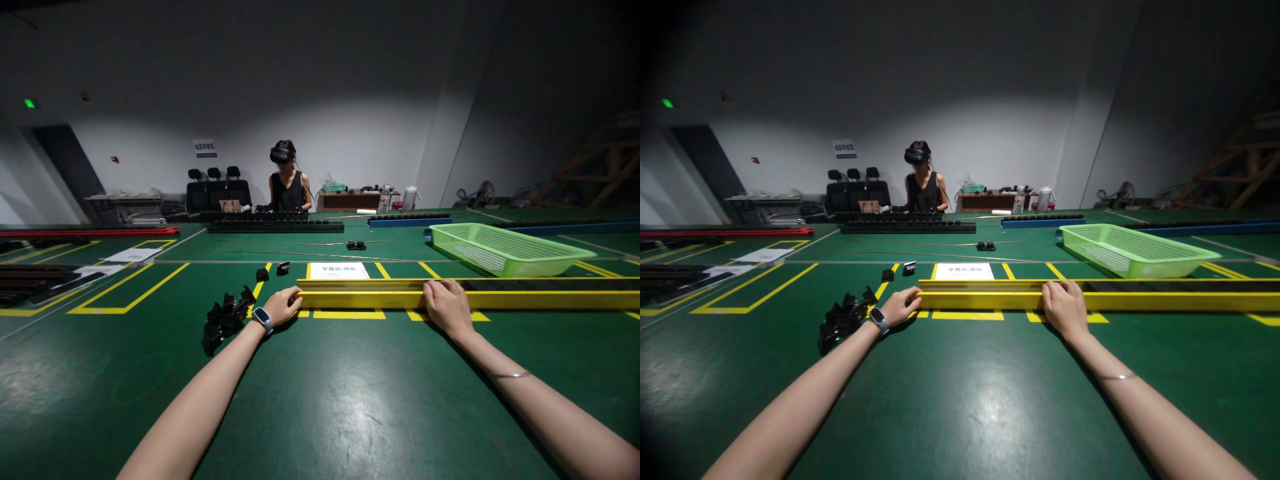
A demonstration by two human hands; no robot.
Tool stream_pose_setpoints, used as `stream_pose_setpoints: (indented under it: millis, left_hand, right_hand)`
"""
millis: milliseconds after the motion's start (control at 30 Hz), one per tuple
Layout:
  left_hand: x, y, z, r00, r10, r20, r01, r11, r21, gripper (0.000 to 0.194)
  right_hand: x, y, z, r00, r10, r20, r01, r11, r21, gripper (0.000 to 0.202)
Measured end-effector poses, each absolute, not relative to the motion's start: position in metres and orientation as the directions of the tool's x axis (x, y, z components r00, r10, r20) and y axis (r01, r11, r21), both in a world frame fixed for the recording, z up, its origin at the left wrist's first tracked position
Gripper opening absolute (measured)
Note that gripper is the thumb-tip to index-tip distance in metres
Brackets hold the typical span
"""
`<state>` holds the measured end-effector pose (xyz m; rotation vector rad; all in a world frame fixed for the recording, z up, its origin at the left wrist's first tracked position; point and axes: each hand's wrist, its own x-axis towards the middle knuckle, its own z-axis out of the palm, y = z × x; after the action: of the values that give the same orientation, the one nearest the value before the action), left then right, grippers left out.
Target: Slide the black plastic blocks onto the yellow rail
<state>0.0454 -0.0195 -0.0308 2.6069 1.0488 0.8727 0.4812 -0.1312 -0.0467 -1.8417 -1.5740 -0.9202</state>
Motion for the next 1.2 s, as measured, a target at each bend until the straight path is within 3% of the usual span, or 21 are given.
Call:
stream_pose_setpoints:
  millis: [333,567,1200]
  left_hand:
    - [0.046,-0.021,-0.029,0.569,0.697,0.437,0.585,-0.716,0.381,0.025]
    - [0.046,-0.022,-0.029,0.569,0.694,0.441,0.577,-0.719,0.387,0.025]
    - [0.045,-0.019,-0.032,0.574,0.683,0.451,0.565,-0.729,0.386,0.025]
  right_hand:
    - [0.489,-0.135,-0.045,0.258,0.623,0.738,0.956,-0.276,-0.100,0.040]
    - [0.507,-0.134,-0.051,0.298,0.605,0.739,0.943,-0.309,-0.128,0.044]
    - [0.519,-0.138,-0.053,0.270,0.591,0.760,0.931,-0.361,-0.050,0.042]
